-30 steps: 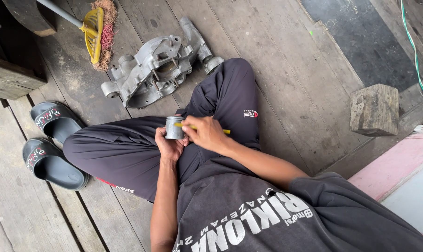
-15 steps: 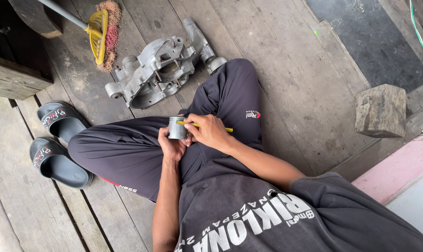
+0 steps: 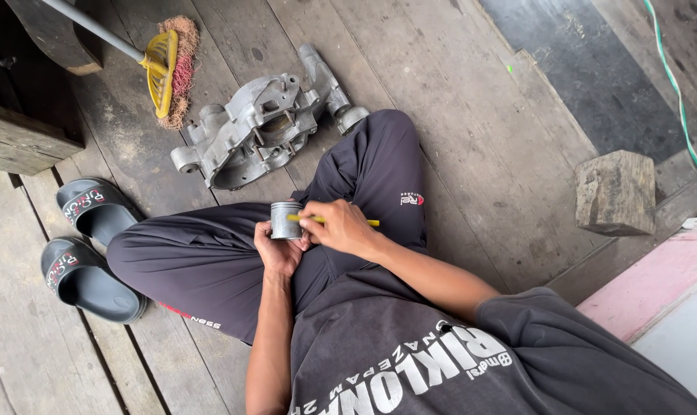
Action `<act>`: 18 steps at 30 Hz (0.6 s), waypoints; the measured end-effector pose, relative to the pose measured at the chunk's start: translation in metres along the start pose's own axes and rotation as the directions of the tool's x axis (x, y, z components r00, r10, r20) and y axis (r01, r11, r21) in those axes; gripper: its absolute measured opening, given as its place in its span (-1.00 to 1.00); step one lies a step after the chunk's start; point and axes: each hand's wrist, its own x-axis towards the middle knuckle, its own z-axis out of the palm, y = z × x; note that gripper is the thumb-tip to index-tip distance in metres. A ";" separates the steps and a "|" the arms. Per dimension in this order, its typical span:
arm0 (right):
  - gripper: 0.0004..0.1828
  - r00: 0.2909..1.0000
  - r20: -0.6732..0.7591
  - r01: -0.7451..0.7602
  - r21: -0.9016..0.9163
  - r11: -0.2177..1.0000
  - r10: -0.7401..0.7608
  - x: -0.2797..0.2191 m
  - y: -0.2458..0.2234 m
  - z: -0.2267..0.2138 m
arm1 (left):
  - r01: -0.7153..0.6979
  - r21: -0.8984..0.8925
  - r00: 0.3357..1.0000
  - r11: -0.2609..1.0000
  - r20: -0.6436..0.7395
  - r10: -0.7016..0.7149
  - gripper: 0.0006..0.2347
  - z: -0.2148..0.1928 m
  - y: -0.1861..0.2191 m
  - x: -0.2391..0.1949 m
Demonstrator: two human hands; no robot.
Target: Cleaning a motorcycle piston using a small scraping tool while sitting on a wooden floor.
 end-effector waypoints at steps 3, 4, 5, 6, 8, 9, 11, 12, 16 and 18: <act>-0.97 1.000 0.003 0.028 -0.020 0.999 -0.028 0.003 -0.001 0.007 | -0.001 -0.001 1.000 1.000 0.005 0.001 -0.51 0.028 0.009 -0.021; -0.97 1.000 0.001 0.026 -0.017 1.000 -0.026 0.000 -0.004 0.008 | 0.001 0.002 1.000 1.000 0.003 -0.001 -0.51 0.037 0.012 -0.028; -0.99 0.998 0.025 0.054 -0.013 0.998 -0.054 -0.003 -0.007 0.008 | -0.009 0.014 1.000 1.000 0.003 0.009 -0.53 0.045 0.014 -0.034; -0.99 0.995 0.047 0.085 -0.008 0.996 -0.084 -0.004 -0.010 0.008 | -0.021 0.028 1.000 0.999 0.005 0.021 -0.55 0.054 0.017 -0.039; -0.97 0.999 -0.006 0.054 0.000 0.999 -0.054 0.002 0.000 0.005 | 0.002 0.040 1.000 0.999 0.013 -0.003 -0.52 0.035 0.012 -0.026; -0.94 0.998 -0.055 0.025 0.007 1.000 -0.024 0.006 0.005 0.003 | 0.024 0.047 1.000 0.999 0.020 -0.024 -0.49 0.025 0.009 -0.019; -0.94 0.998 -0.020 0.061 -0.033 0.998 -0.062 0.001 0.004 0.010 | 0.007 0.024 1.000 1.000 0.007 -0.007 -0.51 0.030 0.009 -0.021; -0.94 0.996 0.011 0.092 -0.069 0.993 -0.092 -0.003 0.003 0.014 | -0.003 0.005 1.000 1.000 -0.008 0.003 -0.54 0.032 0.009 -0.023; -0.92 0.997 0.030 0.078 -0.047 0.996 -0.077 -0.002 0.002 0.003 | -0.002 0.035 0.999 0.999 0.039 0.001 -0.53 0.015 0.002 -0.011; -0.95 0.999 -0.040 -0.034 -0.104 0.994 0.030 0.003 0.005 0.000 | 0.008 0.037 0.999 0.999 0.050 -0.010 -0.57 0.014 0.000 -0.010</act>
